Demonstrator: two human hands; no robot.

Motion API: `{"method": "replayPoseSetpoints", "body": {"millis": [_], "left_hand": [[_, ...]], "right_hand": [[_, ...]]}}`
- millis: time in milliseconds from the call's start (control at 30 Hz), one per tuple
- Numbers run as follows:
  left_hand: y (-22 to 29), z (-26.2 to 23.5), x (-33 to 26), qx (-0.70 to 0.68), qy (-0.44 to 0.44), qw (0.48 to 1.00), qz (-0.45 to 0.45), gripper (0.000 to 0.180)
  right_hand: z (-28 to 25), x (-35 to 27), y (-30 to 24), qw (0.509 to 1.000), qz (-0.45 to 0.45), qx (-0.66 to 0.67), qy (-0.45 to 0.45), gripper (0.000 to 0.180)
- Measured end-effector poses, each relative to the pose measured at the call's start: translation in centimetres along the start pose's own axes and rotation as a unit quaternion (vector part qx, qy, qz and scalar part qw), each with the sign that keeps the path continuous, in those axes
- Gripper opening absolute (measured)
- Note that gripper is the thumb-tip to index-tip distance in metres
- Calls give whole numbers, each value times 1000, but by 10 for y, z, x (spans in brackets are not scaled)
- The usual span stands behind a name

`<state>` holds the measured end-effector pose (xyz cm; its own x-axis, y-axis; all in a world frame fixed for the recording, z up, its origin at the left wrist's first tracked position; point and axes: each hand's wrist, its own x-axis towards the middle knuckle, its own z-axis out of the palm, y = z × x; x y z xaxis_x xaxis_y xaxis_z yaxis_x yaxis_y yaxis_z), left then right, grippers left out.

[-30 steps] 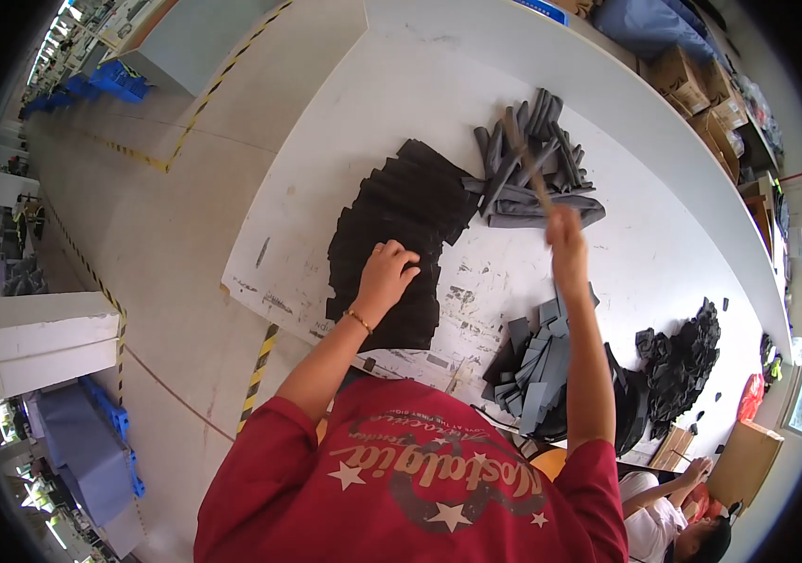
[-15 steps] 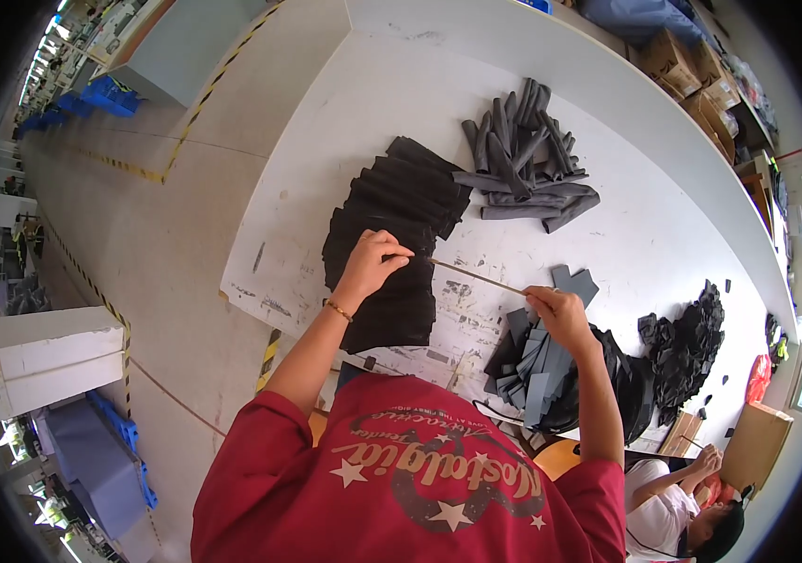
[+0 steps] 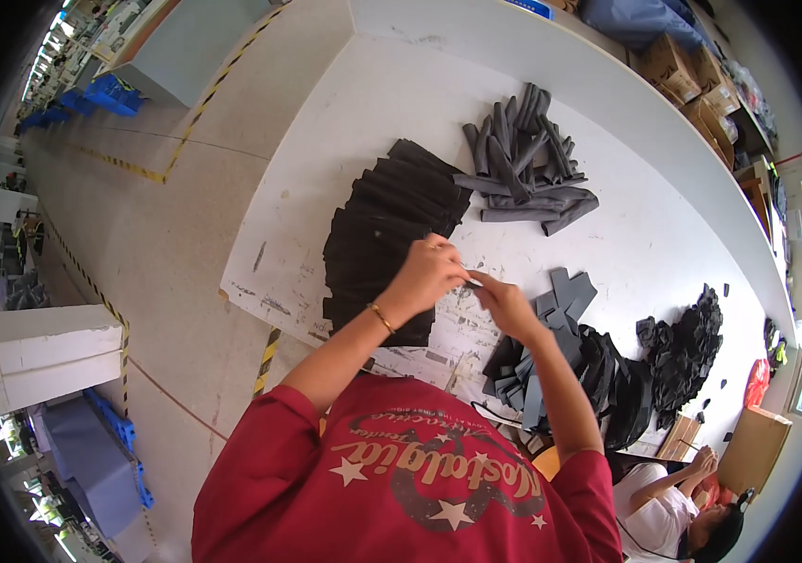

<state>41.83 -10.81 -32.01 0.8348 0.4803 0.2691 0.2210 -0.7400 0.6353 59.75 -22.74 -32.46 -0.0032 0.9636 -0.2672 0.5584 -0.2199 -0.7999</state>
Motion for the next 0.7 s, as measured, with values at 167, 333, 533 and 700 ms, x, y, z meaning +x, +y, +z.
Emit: {"method": "replayPoseSetpoints", "body": {"millis": [167, 333, 533, 700], "left_hand": [[24, -31, -8, -90, 363, 916, -144, 45], [-7, 33, -35, -739, 275, 530, -313, 29], [2, 16, -20, -738, 372, 454, -331, 29], [6, 2, -13, -662, 386, 519, -379, 29]], "right_hand": [[29, -2, 2, 951, 70, 302, 6, 26], [78, -1, -20, 978, -17, 177, 112, 21], [110, -17, -37, 963, 32, 158, 216, 22], [106, -46, -35, 971, 60, 178, 149, 22]]}}
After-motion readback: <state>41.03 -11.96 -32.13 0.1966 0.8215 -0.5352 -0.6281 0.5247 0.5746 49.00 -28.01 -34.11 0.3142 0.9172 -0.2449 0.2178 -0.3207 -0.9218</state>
